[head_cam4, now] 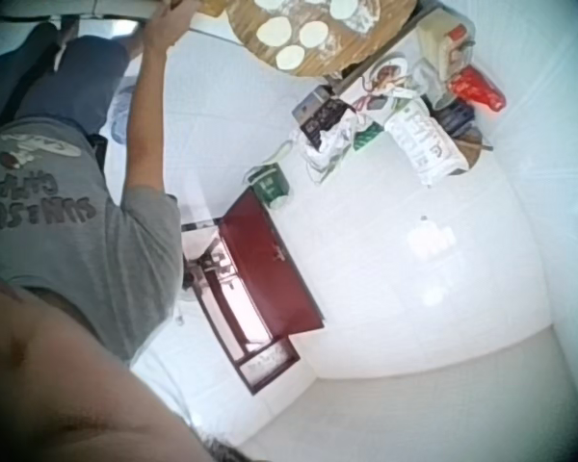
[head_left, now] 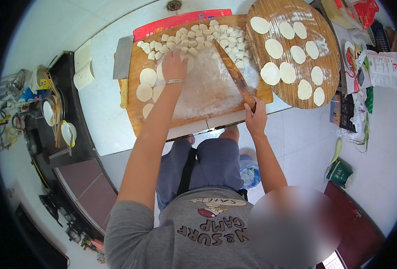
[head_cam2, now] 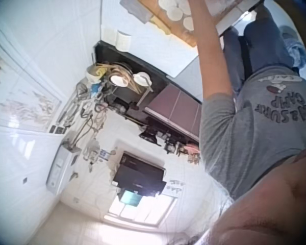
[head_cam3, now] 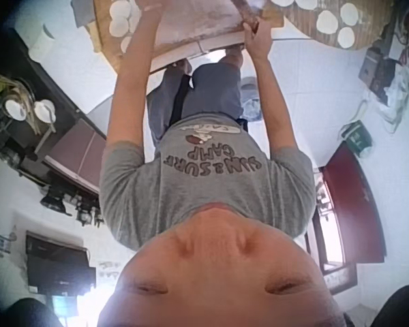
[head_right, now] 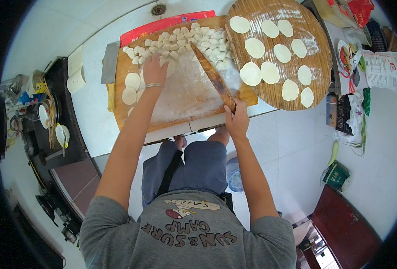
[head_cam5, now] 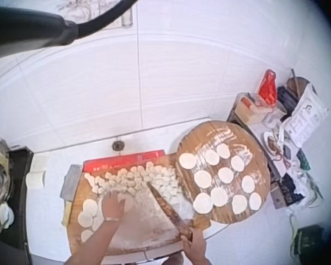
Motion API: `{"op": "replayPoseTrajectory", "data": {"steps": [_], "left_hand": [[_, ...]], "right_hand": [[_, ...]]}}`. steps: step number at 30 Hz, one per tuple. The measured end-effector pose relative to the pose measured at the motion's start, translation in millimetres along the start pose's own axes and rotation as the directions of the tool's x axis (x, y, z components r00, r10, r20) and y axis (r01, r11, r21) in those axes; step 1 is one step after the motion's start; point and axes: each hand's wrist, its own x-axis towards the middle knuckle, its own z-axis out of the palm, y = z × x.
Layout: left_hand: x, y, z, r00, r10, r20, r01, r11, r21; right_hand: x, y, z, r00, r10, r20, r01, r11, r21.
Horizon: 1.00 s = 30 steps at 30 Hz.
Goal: The person uses a wooden rolling pin to flatten small balls of dough into thin, round discs on a floured wooden board. They repeatedly pick up a dough ball, roll it out, and place the finished disc onto a bamboo tray to the right.
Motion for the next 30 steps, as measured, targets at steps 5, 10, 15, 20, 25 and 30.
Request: {"op": "replayPoseTrajectory", "data": {"steps": [5, 10, 15, 20, 25, 30], "left_hand": [[20, 21, 30, 0.989, 0.113, 0.095, -0.117, 0.993, 0.034], [3, 27, 41, 0.980, 0.171, 0.099, -0.160, 0.981, -0.112], [-93, 59, 11, 0.935, 0.246, 0.256, -0.138, 0.917, -0.374], [-128, 46, 27, 0.948, 0.267, 0.171, -0.199, 0.921, -0.335], [-129, 46, 26, 0.943, 0.250, 0.221, -0.192, 0.948, -0.253], [-110, 72, 26, 0.989, 0.121, 0.086, -0.102, 0.974, -0.200]], "right_hand": [[1, -6, 5, 1.000, -0.002, -0.004, 0.002, 1.000, 0.018], [4, -14, 2, 1.000, -0.011, 0.009, 0.010, 1.000, 0.023], [0, -6, 3, 1.000, 0.001, 0.006, -0.001, 0.999, 0.032], [-3, -6, 6, 0.995, 0.059, 0.082, -0.062, 0.997, 0.035], [-1, -9, 9, 0.994, 0.061, 0.093, -0.065, 0.997, 0.034], [-1, -7, 10, 0.995, 0.057, 0.081, -0.060, 0.998, 0.036]]}}
